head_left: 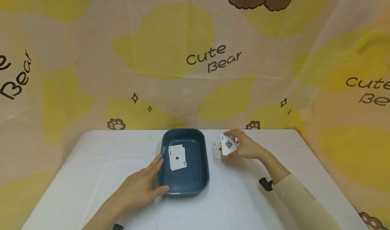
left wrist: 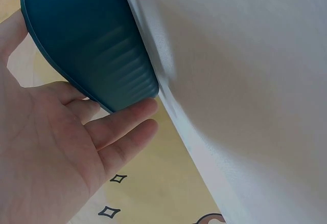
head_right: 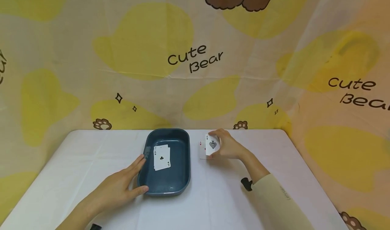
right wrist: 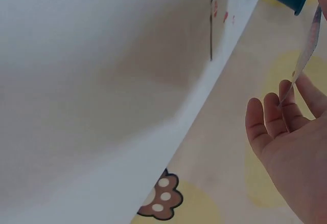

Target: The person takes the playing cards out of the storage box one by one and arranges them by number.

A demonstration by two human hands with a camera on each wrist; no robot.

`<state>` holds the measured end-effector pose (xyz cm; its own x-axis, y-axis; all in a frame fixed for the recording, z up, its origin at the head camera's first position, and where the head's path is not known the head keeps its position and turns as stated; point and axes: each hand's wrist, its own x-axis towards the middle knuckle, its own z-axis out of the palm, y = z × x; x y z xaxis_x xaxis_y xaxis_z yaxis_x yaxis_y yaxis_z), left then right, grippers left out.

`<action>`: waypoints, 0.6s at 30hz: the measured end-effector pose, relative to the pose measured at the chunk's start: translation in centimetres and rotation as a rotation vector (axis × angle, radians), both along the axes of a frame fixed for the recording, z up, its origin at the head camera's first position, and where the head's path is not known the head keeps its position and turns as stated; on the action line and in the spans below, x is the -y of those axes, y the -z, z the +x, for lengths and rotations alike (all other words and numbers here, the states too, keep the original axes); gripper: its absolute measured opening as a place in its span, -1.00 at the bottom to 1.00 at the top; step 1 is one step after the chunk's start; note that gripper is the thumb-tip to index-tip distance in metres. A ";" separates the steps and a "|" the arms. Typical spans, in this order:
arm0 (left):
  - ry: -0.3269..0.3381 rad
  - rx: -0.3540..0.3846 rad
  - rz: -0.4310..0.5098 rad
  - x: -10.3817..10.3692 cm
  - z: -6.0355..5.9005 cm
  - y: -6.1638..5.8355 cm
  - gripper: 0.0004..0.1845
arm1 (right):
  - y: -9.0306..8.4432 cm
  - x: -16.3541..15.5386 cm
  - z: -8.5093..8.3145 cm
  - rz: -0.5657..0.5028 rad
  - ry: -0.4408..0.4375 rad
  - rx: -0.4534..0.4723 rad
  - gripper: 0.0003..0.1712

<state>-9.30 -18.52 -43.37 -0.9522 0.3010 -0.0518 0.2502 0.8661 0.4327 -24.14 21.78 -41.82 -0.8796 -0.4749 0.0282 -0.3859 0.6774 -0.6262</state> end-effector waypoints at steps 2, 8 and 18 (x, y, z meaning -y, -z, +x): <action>0.001 0.003 0.000 0.0 0.1 -0.1 0.08 | 0.3 -0.4 -0.1 0.012 0.009 -0.002 0.04; -0.001 0.004 0.005 -0.1 0.1 -0.2 0.08 | 0.8 -1.3 -0.3 0.022 0.027 0.017 0.06; -0.005 0.004 -0.006 -0.1 0.1 -0.1 0.08 | 1.6 -2.6 -0.7 0.050 0.065 0.048 0.06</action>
